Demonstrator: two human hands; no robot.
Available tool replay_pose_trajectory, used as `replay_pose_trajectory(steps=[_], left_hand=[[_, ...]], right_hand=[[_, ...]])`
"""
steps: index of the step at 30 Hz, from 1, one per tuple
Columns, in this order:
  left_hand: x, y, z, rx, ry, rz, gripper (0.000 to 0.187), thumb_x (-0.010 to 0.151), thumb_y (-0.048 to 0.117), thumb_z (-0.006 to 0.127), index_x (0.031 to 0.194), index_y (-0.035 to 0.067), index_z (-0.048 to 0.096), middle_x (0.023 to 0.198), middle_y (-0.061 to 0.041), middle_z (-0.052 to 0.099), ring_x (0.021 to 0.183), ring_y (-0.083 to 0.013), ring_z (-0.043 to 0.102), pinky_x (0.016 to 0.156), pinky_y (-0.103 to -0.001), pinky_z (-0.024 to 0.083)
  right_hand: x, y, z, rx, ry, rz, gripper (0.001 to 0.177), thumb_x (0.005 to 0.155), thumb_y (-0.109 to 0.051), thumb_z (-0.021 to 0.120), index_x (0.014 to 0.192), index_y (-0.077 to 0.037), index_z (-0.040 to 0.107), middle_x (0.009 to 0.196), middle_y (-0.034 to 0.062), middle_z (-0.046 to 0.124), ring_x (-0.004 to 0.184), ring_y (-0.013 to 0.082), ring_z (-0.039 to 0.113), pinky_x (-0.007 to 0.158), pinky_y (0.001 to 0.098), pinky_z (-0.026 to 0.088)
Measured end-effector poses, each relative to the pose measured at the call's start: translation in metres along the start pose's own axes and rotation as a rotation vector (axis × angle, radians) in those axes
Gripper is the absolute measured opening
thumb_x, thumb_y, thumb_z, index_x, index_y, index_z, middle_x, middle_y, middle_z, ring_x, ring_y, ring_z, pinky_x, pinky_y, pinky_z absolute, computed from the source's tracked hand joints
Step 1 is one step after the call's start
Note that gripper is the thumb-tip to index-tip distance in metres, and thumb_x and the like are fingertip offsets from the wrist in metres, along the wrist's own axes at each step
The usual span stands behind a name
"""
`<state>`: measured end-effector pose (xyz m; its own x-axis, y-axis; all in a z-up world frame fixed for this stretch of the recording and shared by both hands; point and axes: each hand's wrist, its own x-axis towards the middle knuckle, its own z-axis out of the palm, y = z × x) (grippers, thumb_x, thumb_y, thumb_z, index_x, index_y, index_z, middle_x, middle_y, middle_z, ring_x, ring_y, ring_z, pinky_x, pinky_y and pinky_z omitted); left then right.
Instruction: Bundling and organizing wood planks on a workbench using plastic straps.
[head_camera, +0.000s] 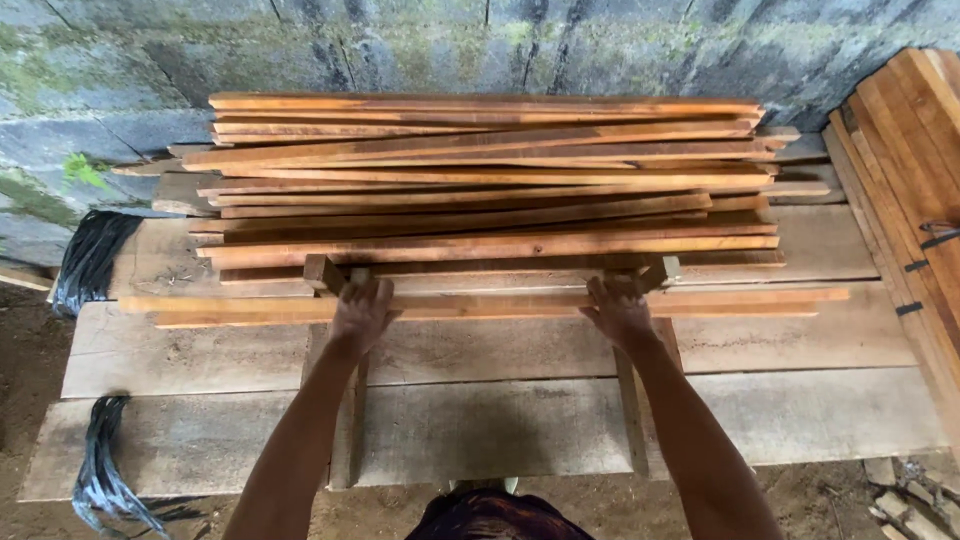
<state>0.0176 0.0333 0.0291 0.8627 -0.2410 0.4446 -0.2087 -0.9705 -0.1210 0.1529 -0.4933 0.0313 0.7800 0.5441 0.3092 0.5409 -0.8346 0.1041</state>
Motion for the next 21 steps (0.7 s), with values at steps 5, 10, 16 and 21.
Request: replay_pose_trajectory(steps=[5, 10, 16, 21], left_hand=[[0.006, 0.026, -0.060, -0.029, -0.001, -0.098, 0.062, 0.097, 0.068, 0.043, 0.126, 0.015, 0.057, 0.101, -0.005, 0.060, 0.095, -0.0220, 0.065, 0.098, -0.045, 0.045], [-0.018, 0.030, 0.002, 0.077, 0.006, -0.124, 0.054, 0.089, 0.062, 0.060, 0.116, 0.015, 0.061, 0.108, -0.007, 0.060, 0.105, -0.0247, 0.064, 0.108, -0.050, 0.042], [-0.022, 0.030, 0.008, 0.027, -0.051, -0.132, 0.055, 0.089, 0.062, 0.056, 0.118, 0.016, 0.059, 0.103, -0.005, 0.059, 0.104, -0.0236, 0.063, 0.109, -0.051, 0.043], [-0.023, 0.029, 0.008, -0.026, -0.206, -0.194, 0.057, 0.091, 0.067, 0.048, 0.121, 0.019, 0.057, 0.107, -0.002, 0.059, 0.108, -0.0206, 0.060, 0.106, -0.047, 0.041]], right_hand=[[0.008, -0.023, -0.056, 0.077, 0.185, -0.083, 0.059, 0.082, -0.060, 0.072, 0.126, -0.022, 0.062, 0.100, 0.0008, 0.058, 0.097, 0.0221, 0.064, 0.086, 0.0402, 0.050], [-0.007, -0.029, -0.022, 0.078, -0.017, -0.046, 0.050, 0.093, -0.049, 0.062, 0.130, -0.016, 0.059, 0.111, 0.0070, 0.057, 0.108, 0.0288, 0.059, 0.098, 0.0453, 0.045], [-0.005, -0.026, -0.022, 0.094, -0.137, -0.066, 0.047, 0.092, -0.051, 0.064, 0.126, -0.019, 0.057, 0.111, 0.0060, 0.062, 0.115, 0.0271, 0.061, 0.105, 0.0463, 0.043], [-0.002, -0.038, -0.047, 0.279, -0.298, 0.075, 0.062, 0.085, -0.062, 0.069, 0.124, -0.014, 0.058, 0.114, 0.0130, 0.067, 0.116, 0.0324, 0.062, 0.110, 0.0491, 0.038]])
